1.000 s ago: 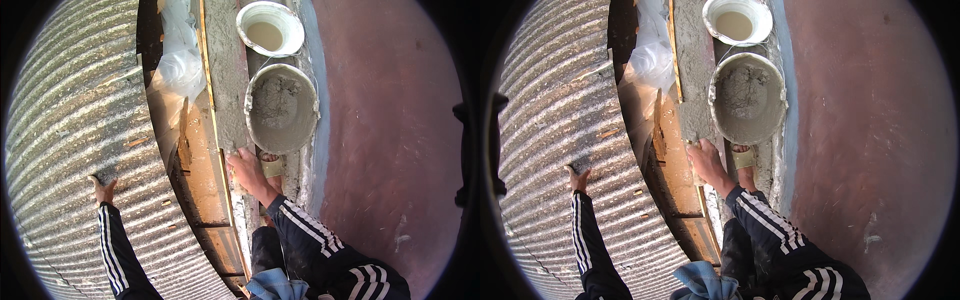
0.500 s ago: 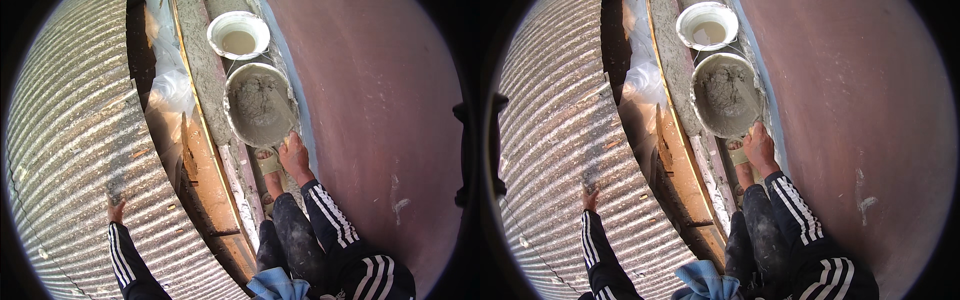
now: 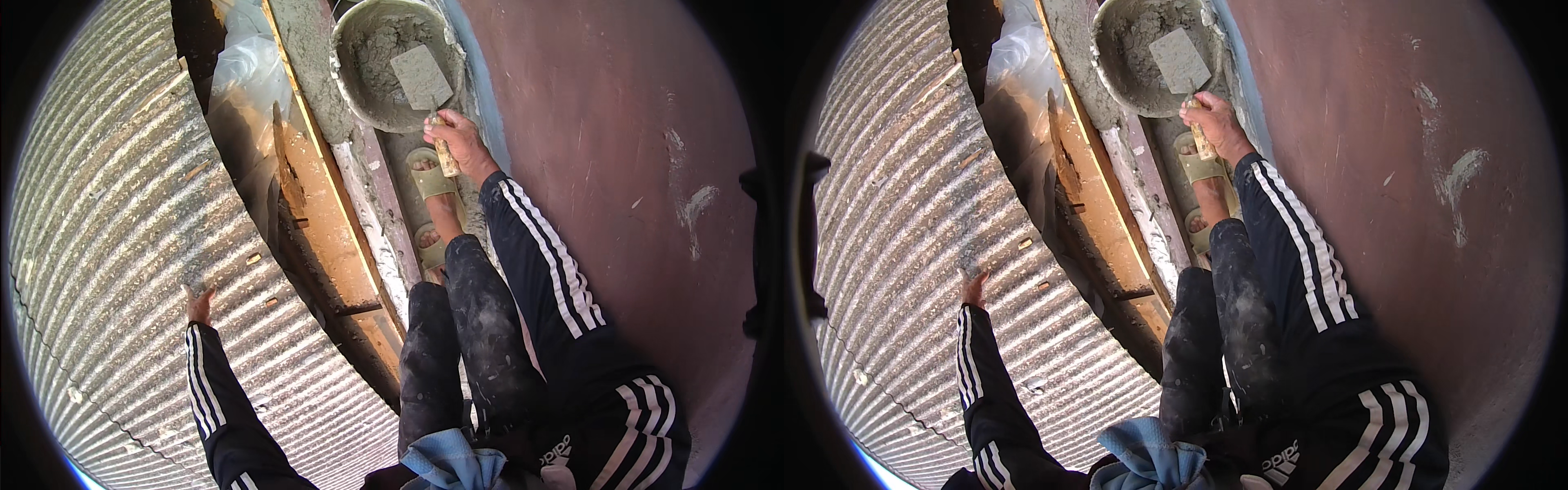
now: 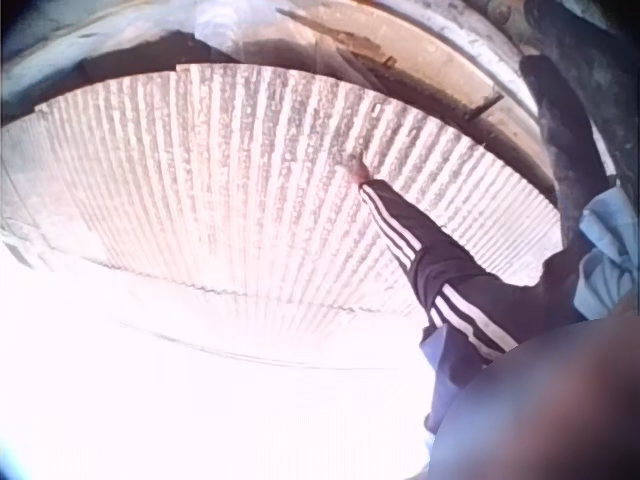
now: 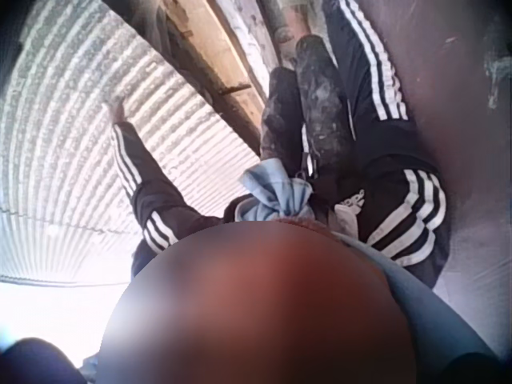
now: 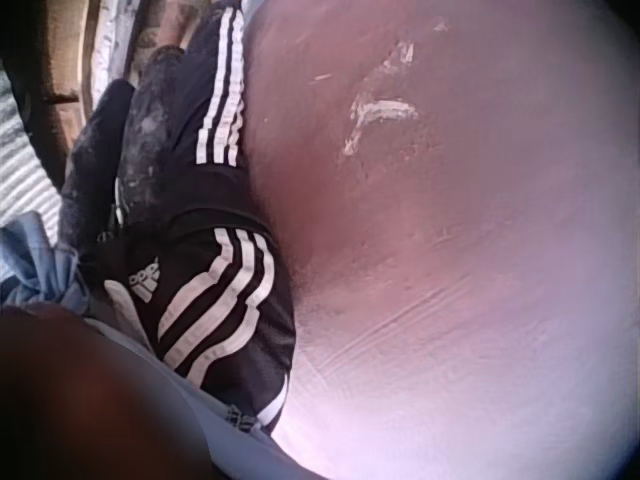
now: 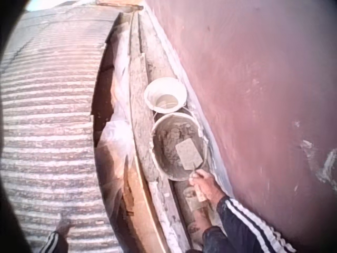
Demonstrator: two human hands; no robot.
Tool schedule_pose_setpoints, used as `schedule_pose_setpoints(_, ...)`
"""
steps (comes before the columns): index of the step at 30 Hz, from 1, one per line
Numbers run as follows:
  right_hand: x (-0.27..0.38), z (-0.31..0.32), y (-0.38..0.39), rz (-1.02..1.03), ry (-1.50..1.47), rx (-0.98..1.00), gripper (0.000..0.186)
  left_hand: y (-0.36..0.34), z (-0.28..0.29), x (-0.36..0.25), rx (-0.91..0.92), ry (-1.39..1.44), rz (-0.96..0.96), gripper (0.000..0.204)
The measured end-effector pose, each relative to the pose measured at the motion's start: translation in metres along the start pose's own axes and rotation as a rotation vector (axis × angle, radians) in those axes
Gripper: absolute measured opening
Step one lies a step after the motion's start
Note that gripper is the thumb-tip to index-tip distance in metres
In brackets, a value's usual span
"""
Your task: The person scoops wet cement from a bucket with a trowel and spreads it along the edge of a corrugated roof. They then walk along the roof ridge carrying two buckets and place them down near other tools.
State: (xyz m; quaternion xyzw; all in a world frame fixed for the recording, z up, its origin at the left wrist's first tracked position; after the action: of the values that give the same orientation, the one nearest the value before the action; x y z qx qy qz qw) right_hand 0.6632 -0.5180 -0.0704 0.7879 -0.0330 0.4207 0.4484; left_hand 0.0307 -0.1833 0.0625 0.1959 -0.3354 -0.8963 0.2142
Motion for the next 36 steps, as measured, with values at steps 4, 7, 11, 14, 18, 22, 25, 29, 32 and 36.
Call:
schedule_pose_setpoints(4, -0.005, -0.007, -0.002, -0.027, -0.079, -0.019, 0.031, -0.012, 0.006, 0.014, 0.056, 0.069, -0.057, 0.126)
schedule_pose_setpoints(7, -0.006, -0.013, 0.003, 0.003, 0.006, -0.054, 0.024, -0.035, 0.004, 0.036, -0.056, -0.019, -0.108, 0.123)
schedule_pose_setpoints(11, -0.004, -0.015, 0.015, 0.051, -0.012, -0.053, 0.023, -0.054, -0.002, 0.050, -0.123, -0.046, -0.208, 0.124)
schedule_pose_setpoints(14, -0.009, -0.016, 0.028, 0.034, 0.019, -0.042, 0.021, -0.047, -0.004, 0.047, -0.080, -0.027, -0.246, 0.125)
schedule_pose_setpoints(18, -0.031, -0.012, 0.049, 0.023, 0.014, -0.061, 0.023, -0.025, -0.012, 0.035, -0.014, 0.010, -0.239, 0.124)
schedule_pose_setpoints(22, -0.058, 0.009, 0.072, 0.013, -0.023, -0.116, 0.027, 0.012, -0.047, 0.043, -0.008, -0.027, -0.352, 0.117)
schedule_pose_setpoints(25, -0.077, 0.021, 0.090, -0.064, 0.010, -0.101, 0.026, 0.050, -0.082, 0.074, 0.008, -0.227, -0.366, 0.116)
schedule_pose_setpoints(29, -0.093, 0.021, 0.106, -0.083, 0.027, -0.132, 0.024, 0.080, -0.102, 0.109, 0.005, -0.346, -0.192, 0.128)
schedule_pose_setpoints(32, -0.102, 0.023, 0.121, -0.066, 0.070, -0.127, 0.023, 0.080, -0.096, 0.144, -0.210, -0.501, 0.047, 0.136)
schedule_pose_setpoints(36, -0.112, 0.032, 0.128, -0.102, 0.083, -0.193, 0.026, 0.067, -0.084, 0.188, -0.279, -0.490, 0.110, 0.142)
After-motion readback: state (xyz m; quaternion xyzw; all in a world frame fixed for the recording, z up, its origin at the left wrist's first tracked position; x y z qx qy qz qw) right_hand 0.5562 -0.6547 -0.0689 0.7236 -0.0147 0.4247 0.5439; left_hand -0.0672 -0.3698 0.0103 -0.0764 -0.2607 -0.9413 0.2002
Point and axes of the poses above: each hand's wrist, its own y-axis away from the middle knuckle, its own z-axis out of the back of the hand, x = y × z, the point moved 1 cm from there along -y, towards the middle knuckle, and after that the axes turned 6 degrees about -z, right-handed, at the moved point
